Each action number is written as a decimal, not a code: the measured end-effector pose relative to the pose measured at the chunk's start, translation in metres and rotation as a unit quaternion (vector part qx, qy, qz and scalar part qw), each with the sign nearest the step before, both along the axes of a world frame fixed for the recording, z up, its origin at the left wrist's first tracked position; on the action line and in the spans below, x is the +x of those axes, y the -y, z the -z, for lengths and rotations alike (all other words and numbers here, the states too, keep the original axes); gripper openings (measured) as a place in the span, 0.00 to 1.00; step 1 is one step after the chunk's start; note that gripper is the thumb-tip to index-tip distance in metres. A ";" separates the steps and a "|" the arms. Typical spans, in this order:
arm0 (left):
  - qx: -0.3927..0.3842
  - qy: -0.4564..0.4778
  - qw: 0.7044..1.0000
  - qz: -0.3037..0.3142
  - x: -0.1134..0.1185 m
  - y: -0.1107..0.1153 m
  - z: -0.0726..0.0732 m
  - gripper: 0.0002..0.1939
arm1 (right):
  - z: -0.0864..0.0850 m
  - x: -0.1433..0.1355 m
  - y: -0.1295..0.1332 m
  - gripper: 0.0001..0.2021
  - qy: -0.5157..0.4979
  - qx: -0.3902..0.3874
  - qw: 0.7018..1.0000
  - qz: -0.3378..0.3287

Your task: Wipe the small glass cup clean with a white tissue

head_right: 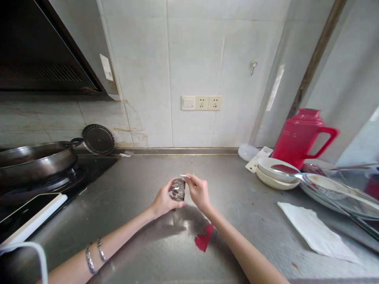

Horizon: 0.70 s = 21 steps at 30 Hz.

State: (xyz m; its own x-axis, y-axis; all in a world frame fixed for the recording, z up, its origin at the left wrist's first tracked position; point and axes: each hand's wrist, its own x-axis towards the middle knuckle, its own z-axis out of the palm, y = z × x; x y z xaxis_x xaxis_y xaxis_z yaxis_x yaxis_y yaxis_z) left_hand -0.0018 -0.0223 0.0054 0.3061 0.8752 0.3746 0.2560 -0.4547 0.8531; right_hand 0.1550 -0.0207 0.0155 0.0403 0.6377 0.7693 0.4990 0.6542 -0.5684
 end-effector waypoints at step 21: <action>0.024 -0.033 0.999 -0.011 -0.006 -0.004 -0.005 0.41 | -0.015 0.002 0.010 0.12 -0.051 0.012 0.997 0.059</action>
State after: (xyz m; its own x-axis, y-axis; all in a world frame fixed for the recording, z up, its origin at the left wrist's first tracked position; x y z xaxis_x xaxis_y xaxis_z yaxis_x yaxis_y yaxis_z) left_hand -0.0079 -0.0182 0.0099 0.3113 0.8639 0.3959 0.3211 -0.4877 0.8118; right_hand 0.1573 -0.0305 0.0307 0.1929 0.6052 0.7724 0.5130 0.6088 -0.6051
